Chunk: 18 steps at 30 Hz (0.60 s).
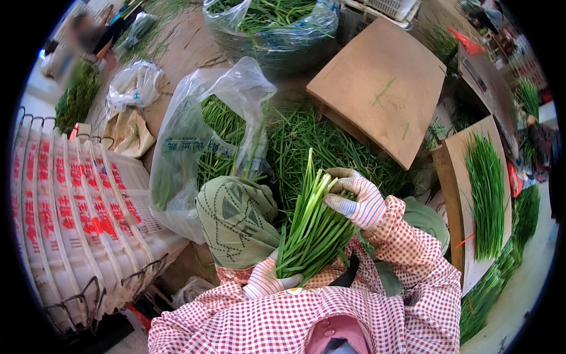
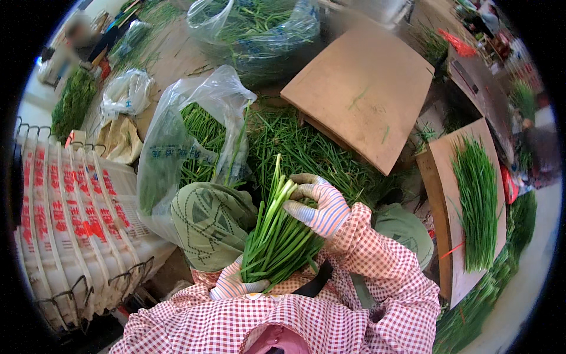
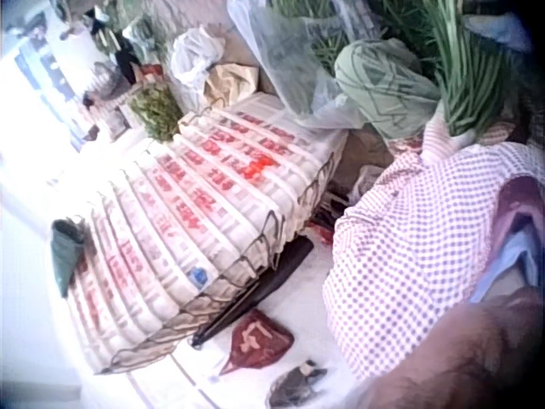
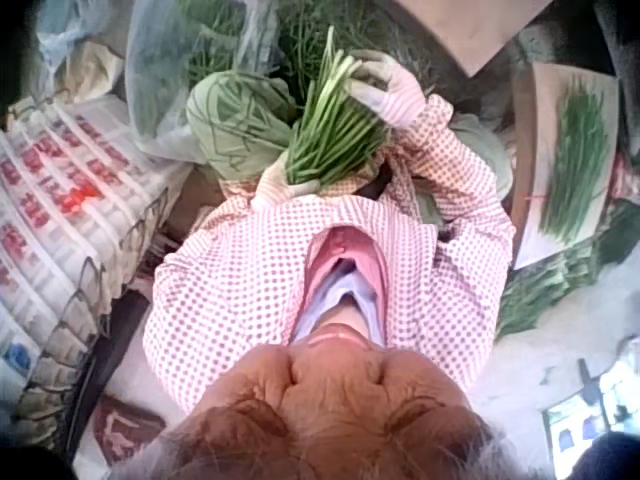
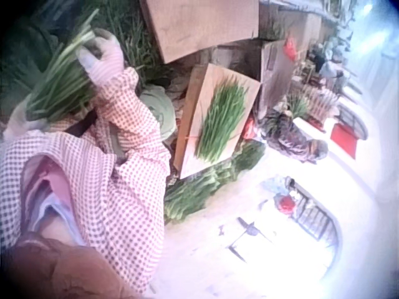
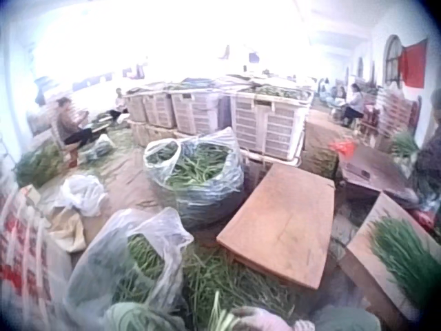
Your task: The person picks through a pile of chives, removes debris, aligns them into a bunch, and ties the bunch with a red string on a wooden board.
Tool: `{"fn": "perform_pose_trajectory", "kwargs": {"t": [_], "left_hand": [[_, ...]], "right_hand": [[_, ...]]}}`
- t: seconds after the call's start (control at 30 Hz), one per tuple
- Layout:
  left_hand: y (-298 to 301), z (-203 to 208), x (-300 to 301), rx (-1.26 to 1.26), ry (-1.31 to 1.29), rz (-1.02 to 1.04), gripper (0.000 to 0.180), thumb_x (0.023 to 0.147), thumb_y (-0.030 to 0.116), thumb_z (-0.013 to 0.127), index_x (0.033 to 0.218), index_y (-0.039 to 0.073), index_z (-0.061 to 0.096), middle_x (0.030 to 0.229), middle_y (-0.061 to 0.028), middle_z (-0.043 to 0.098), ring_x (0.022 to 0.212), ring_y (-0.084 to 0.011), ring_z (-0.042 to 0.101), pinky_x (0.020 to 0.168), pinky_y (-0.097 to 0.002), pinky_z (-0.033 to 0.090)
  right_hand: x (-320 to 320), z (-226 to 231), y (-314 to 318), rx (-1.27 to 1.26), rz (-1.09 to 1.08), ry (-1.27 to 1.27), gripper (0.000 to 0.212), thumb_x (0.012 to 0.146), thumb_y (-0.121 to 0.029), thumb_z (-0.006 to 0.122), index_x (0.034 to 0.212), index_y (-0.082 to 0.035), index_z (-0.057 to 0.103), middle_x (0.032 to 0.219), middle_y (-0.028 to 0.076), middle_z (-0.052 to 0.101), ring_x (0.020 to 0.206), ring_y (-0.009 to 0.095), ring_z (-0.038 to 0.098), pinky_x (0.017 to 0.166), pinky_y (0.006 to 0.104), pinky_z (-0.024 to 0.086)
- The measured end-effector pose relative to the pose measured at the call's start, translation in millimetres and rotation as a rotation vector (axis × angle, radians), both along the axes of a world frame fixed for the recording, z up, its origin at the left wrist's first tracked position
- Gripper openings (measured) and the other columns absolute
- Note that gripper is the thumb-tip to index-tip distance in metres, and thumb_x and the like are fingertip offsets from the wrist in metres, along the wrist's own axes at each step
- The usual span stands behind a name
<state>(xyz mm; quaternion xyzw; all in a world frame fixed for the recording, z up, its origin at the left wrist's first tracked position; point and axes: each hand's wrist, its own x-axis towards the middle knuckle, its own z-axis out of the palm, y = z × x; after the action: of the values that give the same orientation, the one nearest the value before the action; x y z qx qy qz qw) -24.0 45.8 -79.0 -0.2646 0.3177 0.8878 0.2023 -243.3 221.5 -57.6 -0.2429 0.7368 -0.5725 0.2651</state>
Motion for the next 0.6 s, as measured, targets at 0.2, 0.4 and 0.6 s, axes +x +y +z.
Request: {"fn": "perform_pose_trajectory", "kwargs": {"t": [0.2, 0.4, 0.6], "left_hand": [[-2, -3, 10, -0.022, 0.077, -0.014, 0.061, 0.087, -0.002, 0.058, 0.142, 0.014, 0.036, 0.143, -0.0037, 0.040, 0.131, -0.0207, 0.039, 0.105, -0.0406, 0.040], [-8, 1, 6, 0.368, -0.515, 0.268, 0.041, 0.089, 0.021, 0.064, 0.126, 0.008, 0.054, 0.130, -0.0112, 0.053, 0.116, -0.0279, 0.053, 0.085, -0.0491, 0.051], [-4, 6, -21, 0.578, -0.630, 0.378, 0.032, 0.087, 0.021, 0.065, 0.113, 0.004, 0.063, 0.114, -0.0115, 0.064, 0.099, -0.0270, 0.061, 0.058, -0.0397, 0.054]], "right_hand": [[-6, -26, -8, -0.021, -0.152, -0.143, 0.014, 0.073, -0.012, 0.072, 0.075, 0.000, 0.065, 0.117, 0.014, 0.059, 0.087, 0.015, 0.058, 0.077, 0.0311, 0.047], [-63, -127, 28, 0.443, -0.426, -0.114, 0.025, 0.072, -0.014, 0.072, 0.092, 0.000, 0.068, 0.104, 0.015, 0.067, 0.090, 0.023, 0.063, 0.085, 0.0344, 0.049], [-86, -217, 70, 0.795, -0.284, -0.181, 0.077, 0.080, -0.057, 0.064, 0.130, 0.000, 0.048, 0.123, 0.020, 0.057, 0.114, 0.030, 0.054, 0.097, 0.0409, 0.043]]}}
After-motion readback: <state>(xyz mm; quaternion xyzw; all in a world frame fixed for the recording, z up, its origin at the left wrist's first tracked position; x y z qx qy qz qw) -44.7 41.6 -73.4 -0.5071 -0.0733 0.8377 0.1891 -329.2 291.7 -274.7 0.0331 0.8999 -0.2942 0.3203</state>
